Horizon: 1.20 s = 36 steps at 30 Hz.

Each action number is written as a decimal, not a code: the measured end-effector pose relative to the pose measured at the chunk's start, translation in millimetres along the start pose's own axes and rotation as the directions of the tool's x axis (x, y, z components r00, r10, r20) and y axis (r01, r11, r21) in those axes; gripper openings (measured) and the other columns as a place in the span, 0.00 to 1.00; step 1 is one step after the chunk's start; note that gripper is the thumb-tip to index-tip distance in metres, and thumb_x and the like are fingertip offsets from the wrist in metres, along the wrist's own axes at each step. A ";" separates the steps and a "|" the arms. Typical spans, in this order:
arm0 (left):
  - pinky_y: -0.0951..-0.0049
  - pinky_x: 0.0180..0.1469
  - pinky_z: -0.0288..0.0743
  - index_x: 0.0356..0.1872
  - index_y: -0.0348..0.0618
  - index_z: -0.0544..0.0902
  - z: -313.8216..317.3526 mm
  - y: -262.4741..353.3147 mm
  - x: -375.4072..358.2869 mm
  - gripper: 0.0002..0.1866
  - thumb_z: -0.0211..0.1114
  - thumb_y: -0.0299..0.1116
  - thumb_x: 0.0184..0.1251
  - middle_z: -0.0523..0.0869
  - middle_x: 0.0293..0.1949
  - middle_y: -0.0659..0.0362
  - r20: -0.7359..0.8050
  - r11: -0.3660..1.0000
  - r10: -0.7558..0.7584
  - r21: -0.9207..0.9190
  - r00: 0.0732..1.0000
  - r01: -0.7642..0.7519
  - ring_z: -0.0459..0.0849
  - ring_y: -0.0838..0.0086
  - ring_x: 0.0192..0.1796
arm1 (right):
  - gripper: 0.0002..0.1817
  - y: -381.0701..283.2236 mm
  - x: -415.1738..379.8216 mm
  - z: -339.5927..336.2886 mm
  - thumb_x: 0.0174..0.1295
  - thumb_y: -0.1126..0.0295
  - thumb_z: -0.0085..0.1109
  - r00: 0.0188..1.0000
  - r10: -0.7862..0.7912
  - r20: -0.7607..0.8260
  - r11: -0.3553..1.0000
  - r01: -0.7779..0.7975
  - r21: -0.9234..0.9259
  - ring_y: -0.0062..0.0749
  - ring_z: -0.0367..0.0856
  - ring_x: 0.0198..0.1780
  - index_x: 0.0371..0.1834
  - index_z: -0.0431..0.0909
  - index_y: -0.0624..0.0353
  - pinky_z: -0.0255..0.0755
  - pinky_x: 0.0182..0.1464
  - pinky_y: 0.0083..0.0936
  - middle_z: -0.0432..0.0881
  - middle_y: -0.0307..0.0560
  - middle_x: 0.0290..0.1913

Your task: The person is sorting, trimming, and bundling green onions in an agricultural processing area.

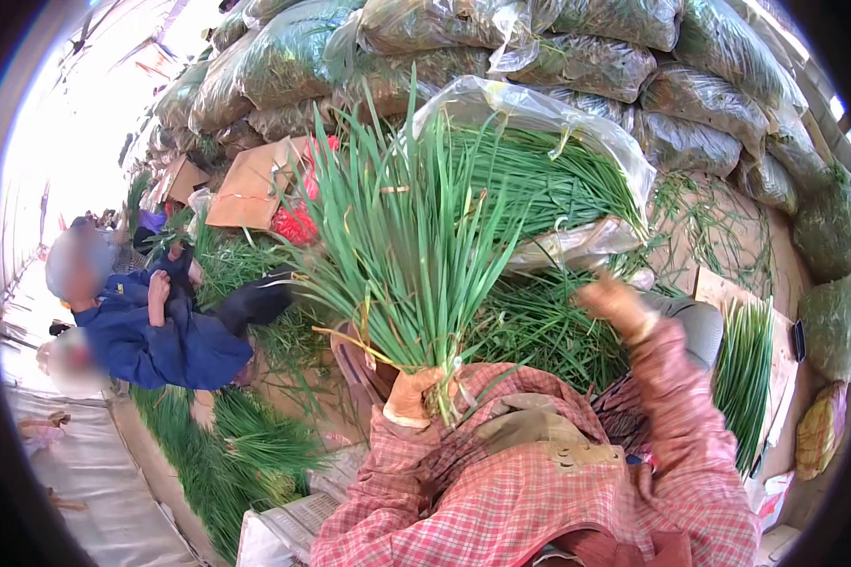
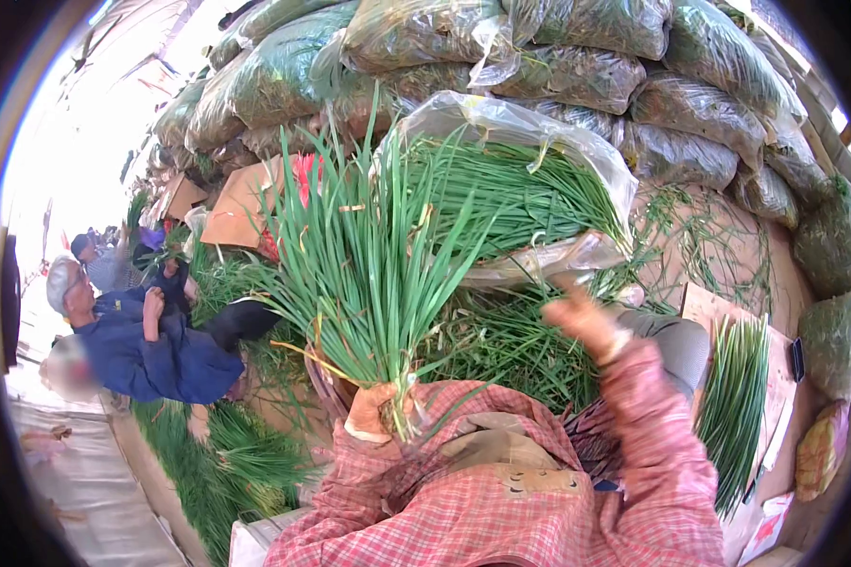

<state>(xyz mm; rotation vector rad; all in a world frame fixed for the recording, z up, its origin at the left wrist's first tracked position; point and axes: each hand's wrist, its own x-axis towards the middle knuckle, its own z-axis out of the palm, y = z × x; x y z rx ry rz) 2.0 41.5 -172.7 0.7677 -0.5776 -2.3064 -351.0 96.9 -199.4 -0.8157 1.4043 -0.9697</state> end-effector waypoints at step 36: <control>0.58 0.67 0.48 0.60 0.39 0.55 -20.7 146.8 70.5 0.36 0.53 0.51 0.56 0.59 0.59 0.46 0.376 0.735 0.341 0.465 0.862 -0.493 0.57 0.59 0.64 | 0.41 -50.5 19.0 56.2 0.40 0.73 0.67 0.646 -0.483 0.591 0.799 0.050 0.599 0.33 0.75 0.42 0.61 0.59 0.60 0.70 0.43 0.30 0.76 0.50 0.44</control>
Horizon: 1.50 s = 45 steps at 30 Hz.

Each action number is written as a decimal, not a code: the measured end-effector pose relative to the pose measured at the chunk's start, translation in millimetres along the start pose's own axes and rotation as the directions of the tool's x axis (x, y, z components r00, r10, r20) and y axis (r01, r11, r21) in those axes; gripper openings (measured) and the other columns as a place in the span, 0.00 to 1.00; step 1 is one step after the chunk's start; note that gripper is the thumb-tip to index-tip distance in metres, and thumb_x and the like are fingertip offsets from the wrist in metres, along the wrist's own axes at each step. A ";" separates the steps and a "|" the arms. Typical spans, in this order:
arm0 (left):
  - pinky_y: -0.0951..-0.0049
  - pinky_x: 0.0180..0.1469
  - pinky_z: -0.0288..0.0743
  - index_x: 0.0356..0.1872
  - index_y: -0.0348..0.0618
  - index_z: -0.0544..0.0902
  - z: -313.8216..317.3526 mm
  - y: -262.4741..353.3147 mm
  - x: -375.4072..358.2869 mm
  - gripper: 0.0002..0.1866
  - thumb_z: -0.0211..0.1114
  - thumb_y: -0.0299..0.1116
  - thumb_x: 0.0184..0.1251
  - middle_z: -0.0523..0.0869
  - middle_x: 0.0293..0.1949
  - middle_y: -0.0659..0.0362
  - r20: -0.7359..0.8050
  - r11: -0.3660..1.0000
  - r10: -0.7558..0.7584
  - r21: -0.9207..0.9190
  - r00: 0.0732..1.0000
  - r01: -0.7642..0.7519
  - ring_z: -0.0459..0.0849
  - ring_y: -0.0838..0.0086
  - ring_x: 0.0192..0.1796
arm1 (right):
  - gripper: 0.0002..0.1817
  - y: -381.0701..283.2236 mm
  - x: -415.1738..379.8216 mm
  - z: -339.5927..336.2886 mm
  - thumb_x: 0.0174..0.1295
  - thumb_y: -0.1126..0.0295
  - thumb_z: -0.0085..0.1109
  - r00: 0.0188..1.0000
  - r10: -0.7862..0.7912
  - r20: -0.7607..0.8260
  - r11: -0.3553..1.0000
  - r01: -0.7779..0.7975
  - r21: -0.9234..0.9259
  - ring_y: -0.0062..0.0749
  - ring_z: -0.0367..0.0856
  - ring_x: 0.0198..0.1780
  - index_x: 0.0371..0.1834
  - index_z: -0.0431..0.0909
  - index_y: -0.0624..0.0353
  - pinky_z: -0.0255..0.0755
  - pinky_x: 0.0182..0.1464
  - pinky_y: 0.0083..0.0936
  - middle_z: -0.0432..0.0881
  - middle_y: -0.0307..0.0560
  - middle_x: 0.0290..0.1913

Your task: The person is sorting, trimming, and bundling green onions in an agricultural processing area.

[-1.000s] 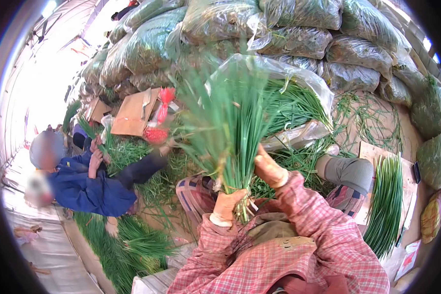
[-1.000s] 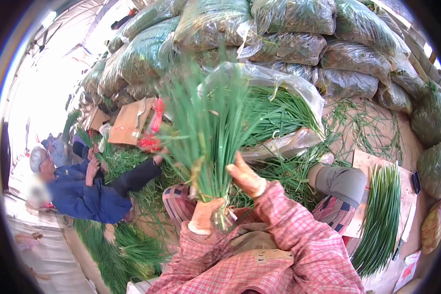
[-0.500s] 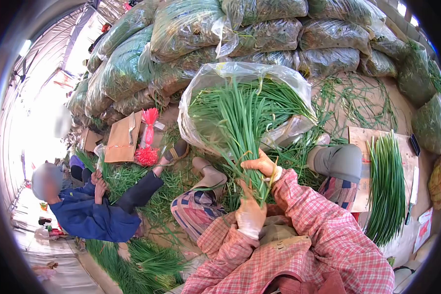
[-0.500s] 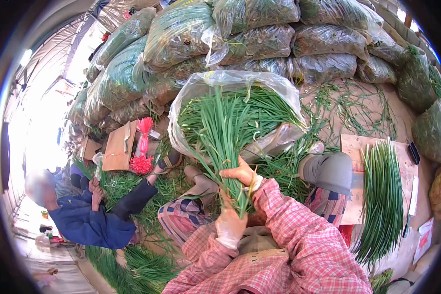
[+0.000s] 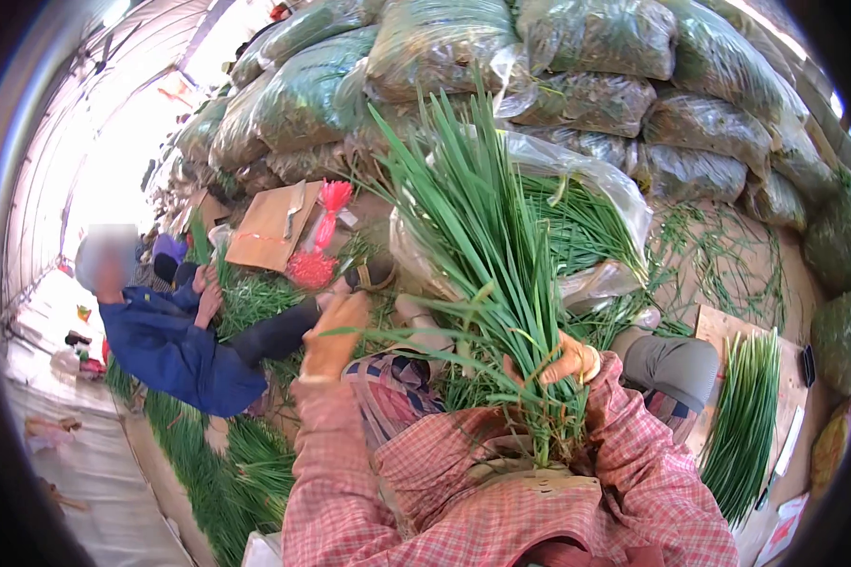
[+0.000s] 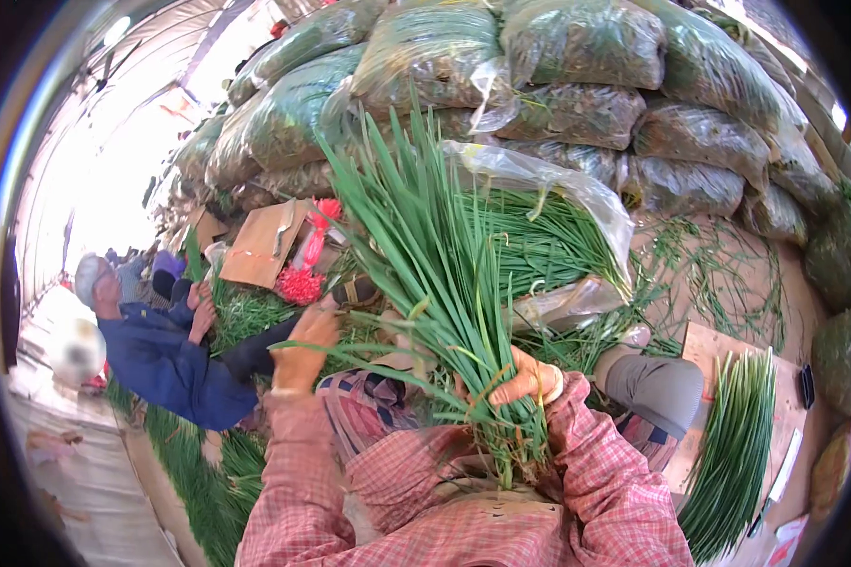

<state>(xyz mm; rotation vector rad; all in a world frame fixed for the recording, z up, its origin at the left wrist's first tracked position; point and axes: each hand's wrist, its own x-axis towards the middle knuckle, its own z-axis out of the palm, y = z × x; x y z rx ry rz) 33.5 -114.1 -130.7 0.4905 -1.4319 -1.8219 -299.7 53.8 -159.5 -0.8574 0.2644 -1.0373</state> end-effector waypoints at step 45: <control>0.70 0.41 0.70 0.23 0.37 0.72 220.1 3.2 66.7 0.16 0.47 0.35 0.69 0.71 0.16 0.60 0.170 0.862 0.227 0.424 0.959 -0.279 0.73 0.71 0.28 | 0.37 -87.1 -35.9 42.6 0.47 0.74 0.64 0.492 -0.763 -0.420 0.599 0.294 -0.745 0.30 0.74 0.46 0.62 0.57 0.56 0.69 0.51 0.26 0.75 0.48 0.46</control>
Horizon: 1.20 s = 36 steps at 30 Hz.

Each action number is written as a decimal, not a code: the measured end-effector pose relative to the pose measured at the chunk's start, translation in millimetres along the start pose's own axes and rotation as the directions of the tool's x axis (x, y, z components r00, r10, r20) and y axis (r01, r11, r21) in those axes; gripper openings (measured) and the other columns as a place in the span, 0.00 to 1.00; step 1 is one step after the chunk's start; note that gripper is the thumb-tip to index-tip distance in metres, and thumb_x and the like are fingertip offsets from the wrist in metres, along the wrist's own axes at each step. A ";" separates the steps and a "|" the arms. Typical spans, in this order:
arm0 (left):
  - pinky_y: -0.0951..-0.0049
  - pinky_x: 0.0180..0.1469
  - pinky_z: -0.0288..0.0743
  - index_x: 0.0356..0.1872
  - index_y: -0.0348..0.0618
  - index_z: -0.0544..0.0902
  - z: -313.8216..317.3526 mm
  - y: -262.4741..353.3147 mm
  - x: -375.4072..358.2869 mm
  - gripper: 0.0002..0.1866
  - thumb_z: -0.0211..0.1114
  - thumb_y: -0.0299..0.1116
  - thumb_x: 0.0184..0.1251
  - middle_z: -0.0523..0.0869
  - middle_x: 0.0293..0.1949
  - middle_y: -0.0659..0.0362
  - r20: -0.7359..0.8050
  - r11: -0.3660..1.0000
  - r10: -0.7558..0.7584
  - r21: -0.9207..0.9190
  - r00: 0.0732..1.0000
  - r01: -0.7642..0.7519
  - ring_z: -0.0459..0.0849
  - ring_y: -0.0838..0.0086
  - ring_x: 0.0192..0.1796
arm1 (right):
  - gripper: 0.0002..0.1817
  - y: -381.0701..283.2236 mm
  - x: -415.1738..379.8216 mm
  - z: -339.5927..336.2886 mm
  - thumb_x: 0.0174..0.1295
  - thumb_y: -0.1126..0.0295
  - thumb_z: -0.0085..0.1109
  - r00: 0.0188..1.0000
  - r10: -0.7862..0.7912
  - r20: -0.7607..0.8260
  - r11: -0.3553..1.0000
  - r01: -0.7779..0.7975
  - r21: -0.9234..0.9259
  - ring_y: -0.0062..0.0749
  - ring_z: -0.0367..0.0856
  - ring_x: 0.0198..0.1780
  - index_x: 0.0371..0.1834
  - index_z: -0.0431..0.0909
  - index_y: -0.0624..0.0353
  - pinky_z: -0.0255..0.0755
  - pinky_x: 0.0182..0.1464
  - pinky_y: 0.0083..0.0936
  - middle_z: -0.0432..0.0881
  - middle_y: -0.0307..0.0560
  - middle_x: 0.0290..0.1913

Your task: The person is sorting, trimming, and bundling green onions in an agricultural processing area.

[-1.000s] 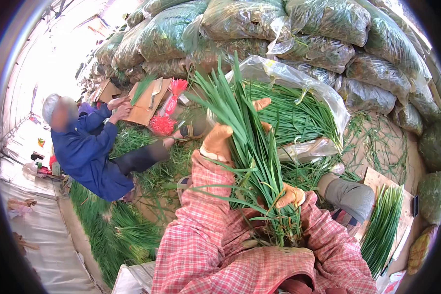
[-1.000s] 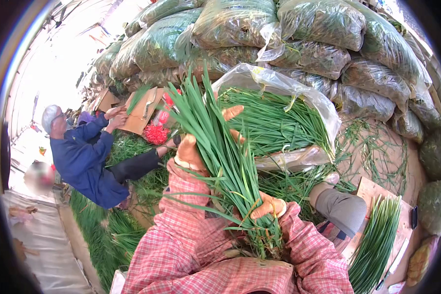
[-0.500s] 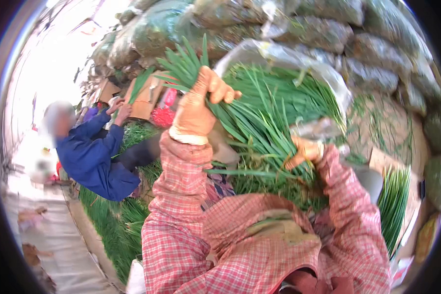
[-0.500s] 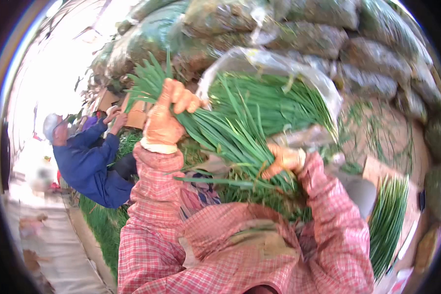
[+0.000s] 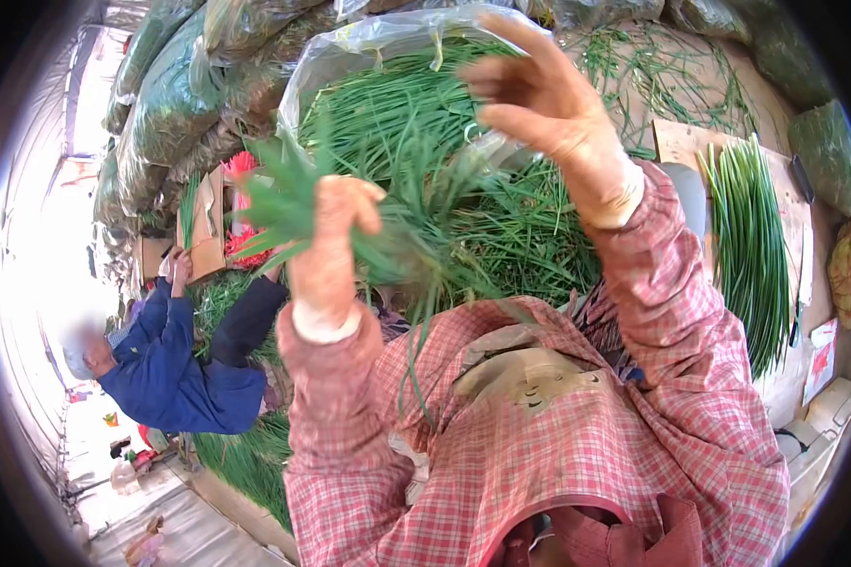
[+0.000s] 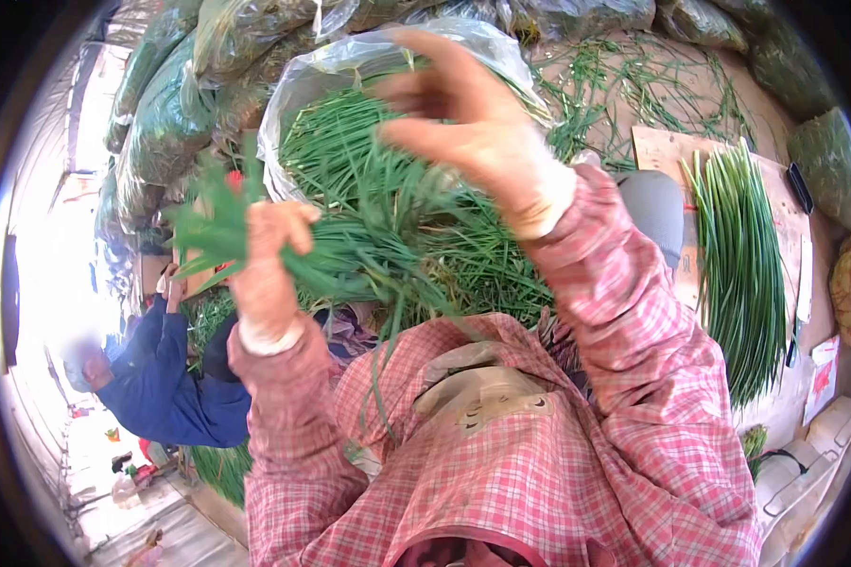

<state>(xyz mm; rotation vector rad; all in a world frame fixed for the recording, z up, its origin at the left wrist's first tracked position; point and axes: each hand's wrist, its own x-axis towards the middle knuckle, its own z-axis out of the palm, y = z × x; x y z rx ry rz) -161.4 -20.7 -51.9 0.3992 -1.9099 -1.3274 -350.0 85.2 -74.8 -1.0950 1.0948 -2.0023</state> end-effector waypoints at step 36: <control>0.74 0.51 0.58 0.21 0.52 0.62 -174.9 167.7 -20.1 0.14 0.41 0.39 0.69 0.62 0.15 0.67 -0.240 0.958 0.045 -0.265 0.970 -0.110 0.61 0.78 0.28 | 0.12 210.4 -38.8 -82.6 0.54 0.67 0.51 0.784 0.597 -0.174 -0.136 -0.115 -0.984 0.41 0.79 0.40 0.40 0.73 0.59 0.72 0.40 0.35 0.79 0.51 0.37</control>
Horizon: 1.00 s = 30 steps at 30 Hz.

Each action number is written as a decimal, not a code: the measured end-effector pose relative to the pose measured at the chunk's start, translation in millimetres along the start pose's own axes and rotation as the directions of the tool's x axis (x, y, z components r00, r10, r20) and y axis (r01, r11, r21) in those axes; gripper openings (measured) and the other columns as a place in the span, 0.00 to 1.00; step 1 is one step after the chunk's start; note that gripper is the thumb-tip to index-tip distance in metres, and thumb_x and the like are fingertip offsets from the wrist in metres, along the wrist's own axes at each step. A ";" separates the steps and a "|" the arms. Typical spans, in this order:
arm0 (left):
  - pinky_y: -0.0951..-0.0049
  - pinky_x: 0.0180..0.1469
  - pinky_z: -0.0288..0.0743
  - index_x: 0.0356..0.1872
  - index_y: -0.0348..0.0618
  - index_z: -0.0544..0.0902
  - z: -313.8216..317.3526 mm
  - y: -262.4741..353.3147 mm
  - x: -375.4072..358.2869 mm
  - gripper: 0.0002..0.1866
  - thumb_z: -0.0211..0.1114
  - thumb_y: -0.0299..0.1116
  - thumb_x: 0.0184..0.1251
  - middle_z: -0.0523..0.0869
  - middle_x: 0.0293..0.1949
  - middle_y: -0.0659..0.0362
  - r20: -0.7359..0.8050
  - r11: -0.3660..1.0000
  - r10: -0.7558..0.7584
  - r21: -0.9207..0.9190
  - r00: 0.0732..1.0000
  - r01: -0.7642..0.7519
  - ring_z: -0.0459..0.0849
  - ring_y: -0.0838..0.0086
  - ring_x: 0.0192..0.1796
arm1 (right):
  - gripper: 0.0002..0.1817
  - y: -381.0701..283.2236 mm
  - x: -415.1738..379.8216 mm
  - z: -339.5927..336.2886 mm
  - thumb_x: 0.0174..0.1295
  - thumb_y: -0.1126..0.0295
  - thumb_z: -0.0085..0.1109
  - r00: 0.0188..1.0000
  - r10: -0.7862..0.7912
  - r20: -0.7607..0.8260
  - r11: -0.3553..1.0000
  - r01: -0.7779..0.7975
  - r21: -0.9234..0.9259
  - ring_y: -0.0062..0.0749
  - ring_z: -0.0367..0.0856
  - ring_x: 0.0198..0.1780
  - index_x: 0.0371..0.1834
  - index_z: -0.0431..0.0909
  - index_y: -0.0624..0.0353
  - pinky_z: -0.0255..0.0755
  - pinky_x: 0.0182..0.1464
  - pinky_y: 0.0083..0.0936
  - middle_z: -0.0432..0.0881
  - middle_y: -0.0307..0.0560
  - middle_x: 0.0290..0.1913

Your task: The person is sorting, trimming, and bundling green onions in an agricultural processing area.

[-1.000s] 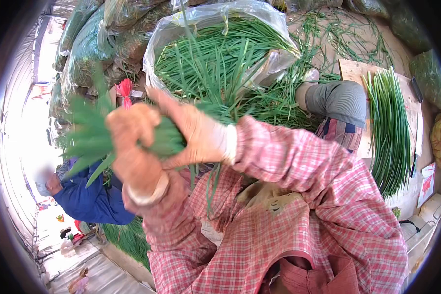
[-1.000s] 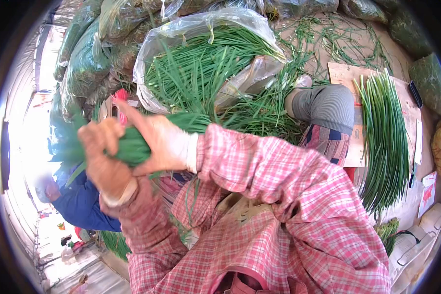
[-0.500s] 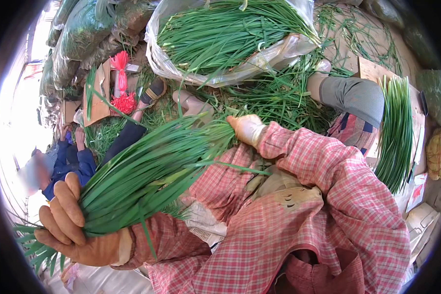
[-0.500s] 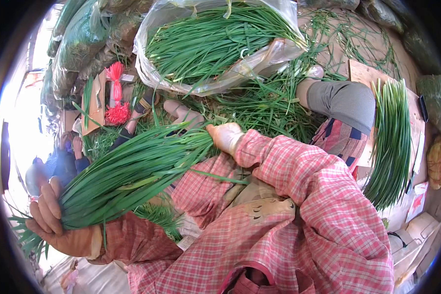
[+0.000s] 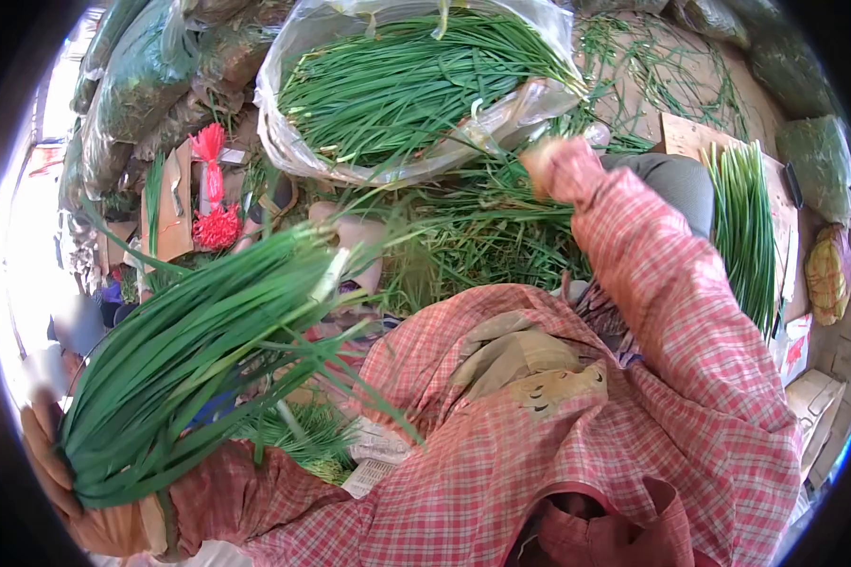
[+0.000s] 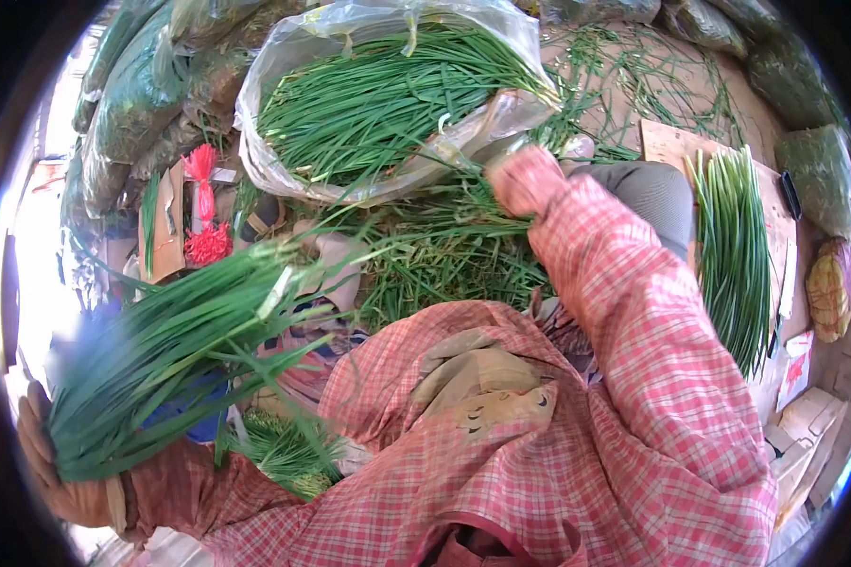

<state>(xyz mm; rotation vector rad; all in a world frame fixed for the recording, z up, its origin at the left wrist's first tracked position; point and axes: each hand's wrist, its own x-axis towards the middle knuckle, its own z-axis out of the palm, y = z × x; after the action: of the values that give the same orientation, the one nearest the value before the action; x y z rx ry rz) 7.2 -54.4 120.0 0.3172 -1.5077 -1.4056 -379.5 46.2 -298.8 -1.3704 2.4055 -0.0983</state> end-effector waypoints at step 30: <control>0.68 0.41 0.60 0.18 0.50 0.60 -253.3 -140.8 -306.7 0.16 0.39 0.37 0.69 0.61 0.17 0.66 -0.421 0.754 -0.029 0.586 0.906 0.296 0.59 0.73 0.25 | 0.15 -53.2 -61.3 -67.2 0.57 0.59 0.51 0.789 -0.449 0.419 0.812 0.165 0.560 0.31 0.75 0.31 0.38 0.77 0.59 0.69 0.38 0.25 0.78 0.46 0.28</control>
<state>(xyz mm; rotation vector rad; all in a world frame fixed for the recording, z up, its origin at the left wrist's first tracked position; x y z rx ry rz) 286.2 -15.4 -194.2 1.1219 -1.6000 -0.8263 -331.4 61.9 -206.5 -1.3139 1.5197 -0.3514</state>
